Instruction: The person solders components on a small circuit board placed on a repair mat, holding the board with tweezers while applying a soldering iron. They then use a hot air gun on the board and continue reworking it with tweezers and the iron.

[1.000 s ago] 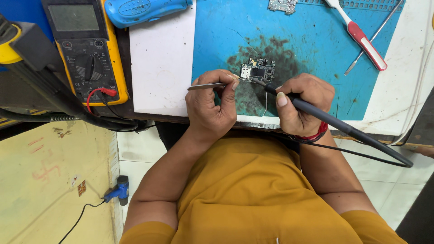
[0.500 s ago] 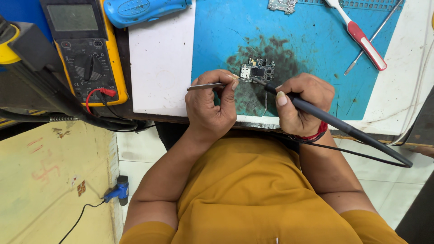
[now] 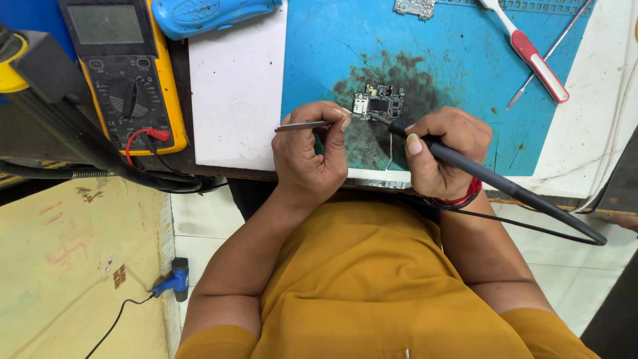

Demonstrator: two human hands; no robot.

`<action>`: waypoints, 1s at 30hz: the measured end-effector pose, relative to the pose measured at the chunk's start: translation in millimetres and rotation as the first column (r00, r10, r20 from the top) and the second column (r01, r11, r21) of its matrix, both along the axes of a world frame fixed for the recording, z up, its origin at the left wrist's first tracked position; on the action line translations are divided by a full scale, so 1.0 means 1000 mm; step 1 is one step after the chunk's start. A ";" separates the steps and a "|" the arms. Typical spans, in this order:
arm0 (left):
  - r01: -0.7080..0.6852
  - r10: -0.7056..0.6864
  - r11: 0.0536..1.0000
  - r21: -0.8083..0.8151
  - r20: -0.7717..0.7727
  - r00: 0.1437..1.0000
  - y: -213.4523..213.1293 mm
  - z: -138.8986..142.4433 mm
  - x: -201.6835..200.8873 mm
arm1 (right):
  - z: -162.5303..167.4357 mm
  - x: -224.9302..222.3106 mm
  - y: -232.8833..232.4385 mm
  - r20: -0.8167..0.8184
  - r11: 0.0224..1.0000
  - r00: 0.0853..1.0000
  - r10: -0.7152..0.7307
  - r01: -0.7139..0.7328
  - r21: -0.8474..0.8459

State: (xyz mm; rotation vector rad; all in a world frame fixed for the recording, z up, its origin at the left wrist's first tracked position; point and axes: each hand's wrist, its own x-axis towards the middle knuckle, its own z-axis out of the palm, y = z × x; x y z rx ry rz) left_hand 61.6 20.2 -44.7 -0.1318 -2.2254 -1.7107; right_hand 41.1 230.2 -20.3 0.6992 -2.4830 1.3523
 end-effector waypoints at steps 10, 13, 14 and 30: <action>0.005 -0.005 1.000 0.030 -0.003 1.000 0.000 -0.001 0.000 | 0.000 0.000 0.000 -0.003 1.000 1.000 0.004 -0.004 -0.014; 0.008 -0.008 0.999 0.035 -0.001 1.000 0.001 -0.001 -0.001 | -0.001 0.000 0.000 -0.005 1.000 1.000 -0.004 0.004 -0.016; 0.012 -0.012 0.999 0.038 0.002 1.000 0.000 -0.001 0.000 | 0.000 0.000 0.000 -0.003 1.000 1.000 -0.003 0.003 -0.016; 0.006 -0.006 0.999 0.034 -0.004 1.000 0.000 -0.002 -0.001 | -0.002 0.001 0.000 -0.005 1.000 1.000 -0.003 0.003 -0.021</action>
